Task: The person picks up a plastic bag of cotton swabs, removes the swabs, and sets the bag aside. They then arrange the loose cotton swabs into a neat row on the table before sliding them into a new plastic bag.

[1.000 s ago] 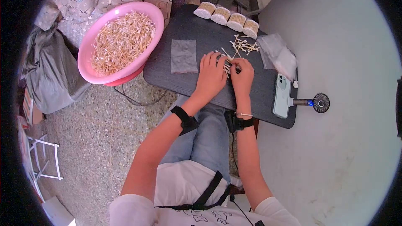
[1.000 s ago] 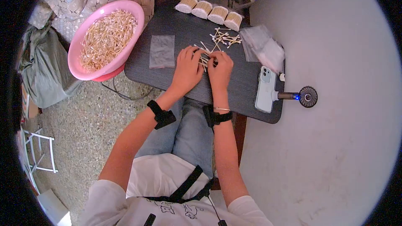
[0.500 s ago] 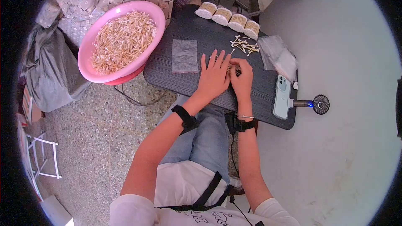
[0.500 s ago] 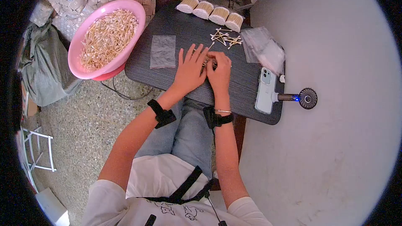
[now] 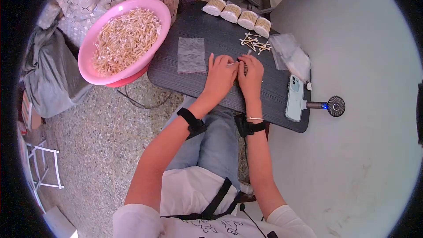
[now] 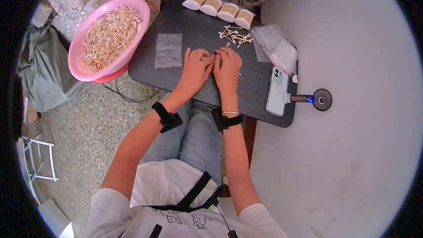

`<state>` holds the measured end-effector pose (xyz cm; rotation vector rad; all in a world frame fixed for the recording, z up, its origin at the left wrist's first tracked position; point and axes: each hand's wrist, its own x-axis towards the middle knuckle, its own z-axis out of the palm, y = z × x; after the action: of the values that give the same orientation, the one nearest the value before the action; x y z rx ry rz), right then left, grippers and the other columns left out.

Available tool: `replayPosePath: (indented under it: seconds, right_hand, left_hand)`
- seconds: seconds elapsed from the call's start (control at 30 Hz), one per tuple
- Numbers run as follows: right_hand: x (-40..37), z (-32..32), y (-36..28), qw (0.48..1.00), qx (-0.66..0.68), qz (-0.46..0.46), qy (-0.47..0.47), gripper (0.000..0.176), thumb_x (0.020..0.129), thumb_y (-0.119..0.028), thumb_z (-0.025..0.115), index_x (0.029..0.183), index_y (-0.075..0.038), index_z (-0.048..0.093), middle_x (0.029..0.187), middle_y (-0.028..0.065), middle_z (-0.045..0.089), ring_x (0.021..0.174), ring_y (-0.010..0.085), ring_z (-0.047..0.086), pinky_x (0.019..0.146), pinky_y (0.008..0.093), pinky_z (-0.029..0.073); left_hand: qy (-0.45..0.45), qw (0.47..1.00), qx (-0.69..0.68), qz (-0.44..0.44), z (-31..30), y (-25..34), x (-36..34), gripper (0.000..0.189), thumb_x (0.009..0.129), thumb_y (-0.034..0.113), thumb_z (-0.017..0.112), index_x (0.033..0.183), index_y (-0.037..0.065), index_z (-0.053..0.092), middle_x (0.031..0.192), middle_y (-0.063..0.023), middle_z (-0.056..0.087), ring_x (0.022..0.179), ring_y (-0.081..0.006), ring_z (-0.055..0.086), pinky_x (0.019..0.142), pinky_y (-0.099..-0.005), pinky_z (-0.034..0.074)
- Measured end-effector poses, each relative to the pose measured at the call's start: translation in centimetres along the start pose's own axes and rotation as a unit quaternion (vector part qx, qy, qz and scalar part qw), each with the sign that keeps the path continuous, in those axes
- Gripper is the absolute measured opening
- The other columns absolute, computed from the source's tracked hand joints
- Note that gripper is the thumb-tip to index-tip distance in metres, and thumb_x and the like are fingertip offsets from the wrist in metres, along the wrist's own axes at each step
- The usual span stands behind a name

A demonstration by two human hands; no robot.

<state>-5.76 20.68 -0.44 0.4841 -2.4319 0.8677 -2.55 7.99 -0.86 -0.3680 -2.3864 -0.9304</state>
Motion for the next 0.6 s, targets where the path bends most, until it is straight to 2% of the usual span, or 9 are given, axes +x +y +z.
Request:
replayPosePath:
  seconds: [0.07, 0.17, 0.37, 0.47, 0.57, 0.6]
  right_hand:
    - [0.1, -0.5, -0.2, 0.999, -0.037, 0.04, 0.002, 0.017, 0.088, -0.017, 0.056, 0.094, -0.005, 0.066, 0.101, 0.0117, 0.062, 0.109, 0.0314, 0.051, 0.105, 0.0506, 0.027]
    - [-0.1, -0.4, 0.0, 0.993, -0.09, 0.043, 0.062, 0.021, 0.091, -0.022, 0.055, 0.093, -0.005, 0.067, 0.096, 0.011, 0.061, 0.102, 0.0298, 0.053, 0.105, 0.0517, 0.026]
    - [-0.3, -0.8, -0.2, 0.99, -0.027, 0.123, 0.066, 0.027, 0.095, -0.029, 0.051, 0.103, -0.008, 0.066, 0.103, 0.01, 0.063, 0.108, 0.0293, 0.052, 0.108, 0.0513, 0.022]
    - [-0.4, -2.4, 0.2, 0.993, 0.006, 0.114, 0.019, 0.031, 0.095, -0.03, 0.051, 0.117, -0.01, 0.061, 0.115, 0.0112, 0.061, 0.118, 0.0313, 0.048, 0.11, 0.051, 0.02]
    - [-1.3, -3.8, 1.5, 0.999, -0.045, 0.001, -0.031, 0.041, 0.094, -0.032, 0.053, 0.128, -0.011, 0.054, 0.129, 0.0114, 0.055, 0.126, 0.0319, 0.044, 0.111, 0.0516, 0.018]
    - [-1.8, -4.2, 2.0, 0.996, -0.06, -0.007, -0.068, 0.043, 0.093, -0.032, 0.053, 0.131, -0.011, 0.052, 0.132, 0.0114, 0.052, 0.127, 0.0321, 0.043, 0.111, 0.0513, 0.018]
  left_hand:
    - [0.002, 1.0, -0.005, -0.001, -0.1, 0.0, -0.1, 0.025, 0.082, 0.01, 0.061, 0.106, 0.006, 0.065, 0.103, -0.0096, 0.054, 0.106, -0.0289, 0.05, 0.107, -0.0547, 0.026]
    - [-0.002, 1.0, -0.005, -0.002, -0.2, 0.1, 0.0, 0.025, 0.082, 0.01, 0.062, 0.107, 0.007, 0.065, 0.102, -0.0094, 0.055, 0.107, -0.0289, 0.05, 0.107, -0.0551, 0.026]
    - [-0.025, 0.999, 0.028, 0.006, -0.2, 0.4, -0.2, 0.037, 0.081, 0.017, 0.062, 0.117, 0.01, 0.06, 0.117, -0.0103, 0.053, 0.12, -0.0291, 0.045, 0.108, -0.0591, 0.019]
    - [-0.043, 0.997, 0.051, 0.029, -0.1, 0.6, -0.3, 0.042, 0.084, 0.025, 0.059, 0.124, 0.012, 0.056, 0.129, -0.0093, 0.05, 0.128, -0.0283, 0.04, 0.109, -0.0616, 0.014]
    - [-0.074, 0.991, 0.1, 0.057, 0.3, 0.3, -0.4, 0.042, 0.089, 0.029, 0.055, 0.128, 0.014, 0.054, 0.136, -0.0073, 0.048, 0.132, -0.0263, 0.037, 0.109, -0.0627, 0.012]
    - [-0.08, 0.988, 0.119, 0.062, 0.5, 0.2, -0.4, 0.042, 0.09, 0.029, 0.054, 0.129, 0.014, 0.054, 0.137, -0.0067, 0.047, 0.132, -0.0256, 0.037, 0.109, -0.0627, 0.012]
